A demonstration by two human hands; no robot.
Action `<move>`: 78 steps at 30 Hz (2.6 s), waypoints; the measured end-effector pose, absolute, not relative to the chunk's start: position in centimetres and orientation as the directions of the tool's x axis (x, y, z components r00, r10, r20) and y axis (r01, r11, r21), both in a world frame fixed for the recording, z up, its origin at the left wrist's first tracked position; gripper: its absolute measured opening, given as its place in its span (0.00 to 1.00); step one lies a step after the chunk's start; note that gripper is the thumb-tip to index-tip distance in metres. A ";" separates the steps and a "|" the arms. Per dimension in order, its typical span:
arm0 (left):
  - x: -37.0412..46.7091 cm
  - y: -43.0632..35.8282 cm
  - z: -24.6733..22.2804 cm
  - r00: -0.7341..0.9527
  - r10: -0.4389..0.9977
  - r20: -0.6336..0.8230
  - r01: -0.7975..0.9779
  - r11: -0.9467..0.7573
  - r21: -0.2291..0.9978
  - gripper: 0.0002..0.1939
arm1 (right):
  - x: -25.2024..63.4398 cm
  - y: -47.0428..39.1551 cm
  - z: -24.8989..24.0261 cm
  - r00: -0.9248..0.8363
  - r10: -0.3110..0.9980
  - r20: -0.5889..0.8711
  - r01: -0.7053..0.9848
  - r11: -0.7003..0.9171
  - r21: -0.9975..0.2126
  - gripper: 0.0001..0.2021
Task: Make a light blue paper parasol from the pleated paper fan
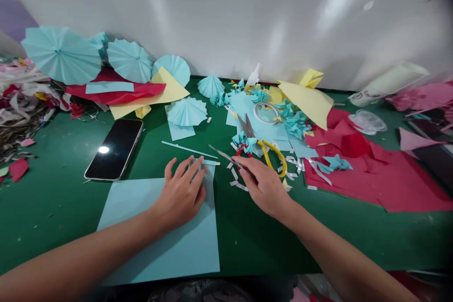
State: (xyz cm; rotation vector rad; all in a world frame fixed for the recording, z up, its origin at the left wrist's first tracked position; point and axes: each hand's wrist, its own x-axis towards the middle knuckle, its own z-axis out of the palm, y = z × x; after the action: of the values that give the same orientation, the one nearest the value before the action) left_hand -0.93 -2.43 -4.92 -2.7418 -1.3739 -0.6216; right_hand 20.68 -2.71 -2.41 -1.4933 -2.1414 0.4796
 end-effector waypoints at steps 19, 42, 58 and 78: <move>-2.5 -0.4 -5.3 0.556 0.755 0.347 0.702 -0.650 0.291 0.17 | 22.7 -2.5 -0.7 -0.630 0.775 -0.045 0.764 0.608 -0.218 0.18; -4.7 1.4 -4.0 0.777 0.600 0.190 0.541 -0.791 0.286 0.18 | 22.1 -3.2 -1.2 -0.682 0.731 -0.001 0.724 0.675 0.141 0.19; -3.3 -0.9 -5.2 0.804 0.558 0.205 0.545 -0.830 0.120 0.21 | 22.8 -2.8 -0.7 -0.670 0.730 -0.137 0.741 0.667 -0.074 0.19; -3.6 0.0 -5.1 0.858 0.502 0.108 0.482 -0.860 0.166 0.23 | 22.8 -2.7 -0.7 -0.656 0.743 -0.135 0.754 0.653 -0.072 0.19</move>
State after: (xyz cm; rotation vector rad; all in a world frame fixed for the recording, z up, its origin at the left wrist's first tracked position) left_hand -3.55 0.04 -5.14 -3.1566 -0.8393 -0.2423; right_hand 22.79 -2.67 -0.74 -1.3350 -2.9406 0.1970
